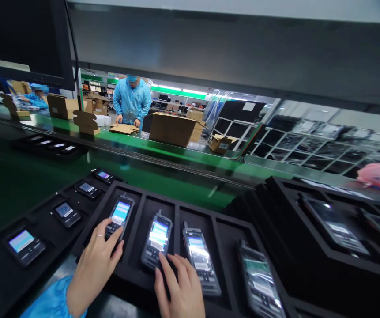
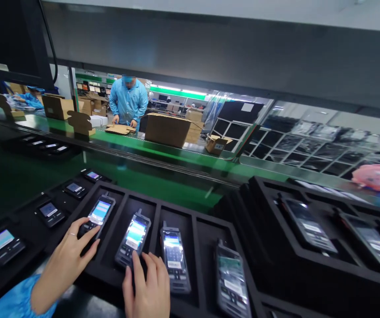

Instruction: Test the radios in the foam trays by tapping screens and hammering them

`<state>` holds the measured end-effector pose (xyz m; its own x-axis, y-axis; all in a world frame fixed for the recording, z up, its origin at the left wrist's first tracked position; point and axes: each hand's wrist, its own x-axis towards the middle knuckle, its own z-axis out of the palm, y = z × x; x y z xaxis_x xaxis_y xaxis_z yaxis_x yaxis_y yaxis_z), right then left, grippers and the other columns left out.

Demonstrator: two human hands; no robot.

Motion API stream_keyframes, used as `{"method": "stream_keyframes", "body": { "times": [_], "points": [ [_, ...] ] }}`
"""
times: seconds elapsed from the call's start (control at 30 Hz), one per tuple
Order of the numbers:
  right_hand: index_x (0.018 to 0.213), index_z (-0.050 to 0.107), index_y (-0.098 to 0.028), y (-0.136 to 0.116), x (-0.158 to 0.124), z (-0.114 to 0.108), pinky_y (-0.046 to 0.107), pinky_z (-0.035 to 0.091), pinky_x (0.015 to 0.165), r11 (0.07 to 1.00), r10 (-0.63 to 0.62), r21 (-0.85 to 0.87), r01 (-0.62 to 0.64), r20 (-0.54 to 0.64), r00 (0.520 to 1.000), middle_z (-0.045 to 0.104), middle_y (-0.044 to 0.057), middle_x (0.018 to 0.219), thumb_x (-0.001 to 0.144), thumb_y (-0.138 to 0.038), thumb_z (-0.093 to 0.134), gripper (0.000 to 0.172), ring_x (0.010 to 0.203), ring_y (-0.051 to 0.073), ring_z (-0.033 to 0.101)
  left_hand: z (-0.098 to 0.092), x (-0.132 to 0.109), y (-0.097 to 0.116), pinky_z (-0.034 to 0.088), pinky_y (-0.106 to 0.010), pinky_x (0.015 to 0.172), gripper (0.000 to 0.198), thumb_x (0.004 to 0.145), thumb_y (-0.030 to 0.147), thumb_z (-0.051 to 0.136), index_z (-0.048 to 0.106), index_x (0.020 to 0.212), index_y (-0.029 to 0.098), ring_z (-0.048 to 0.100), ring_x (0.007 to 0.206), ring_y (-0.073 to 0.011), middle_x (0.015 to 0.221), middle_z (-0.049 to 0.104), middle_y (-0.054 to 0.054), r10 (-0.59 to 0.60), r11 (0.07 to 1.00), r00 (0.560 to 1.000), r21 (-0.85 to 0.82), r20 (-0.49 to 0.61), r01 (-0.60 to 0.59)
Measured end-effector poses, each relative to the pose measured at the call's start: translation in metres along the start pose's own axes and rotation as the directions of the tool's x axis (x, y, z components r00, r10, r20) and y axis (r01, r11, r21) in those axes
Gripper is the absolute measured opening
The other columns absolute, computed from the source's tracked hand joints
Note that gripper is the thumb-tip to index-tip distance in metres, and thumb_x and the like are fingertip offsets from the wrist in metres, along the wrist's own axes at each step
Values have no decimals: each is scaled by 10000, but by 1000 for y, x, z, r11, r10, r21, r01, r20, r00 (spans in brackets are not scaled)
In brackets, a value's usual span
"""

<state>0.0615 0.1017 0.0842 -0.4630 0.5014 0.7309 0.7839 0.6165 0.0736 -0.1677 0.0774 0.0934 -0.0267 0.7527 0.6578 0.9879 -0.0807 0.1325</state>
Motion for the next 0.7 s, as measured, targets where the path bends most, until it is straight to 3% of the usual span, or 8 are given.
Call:
{"method": "stream_keyframes", "body": {
  "times": [0.7],
  "points": [
    [1069,655,-122,6,-9,15,379,524,734,978,-136,-164,128,-38,990,672,128,971,872,-259,531,270,923,265,641,-14,-5,5,583,-423,751,225,906,255,468,618,1073,231,613,961,-248,1161,496,-105,-102,989,995,-105,-17,100]
  ]
}}
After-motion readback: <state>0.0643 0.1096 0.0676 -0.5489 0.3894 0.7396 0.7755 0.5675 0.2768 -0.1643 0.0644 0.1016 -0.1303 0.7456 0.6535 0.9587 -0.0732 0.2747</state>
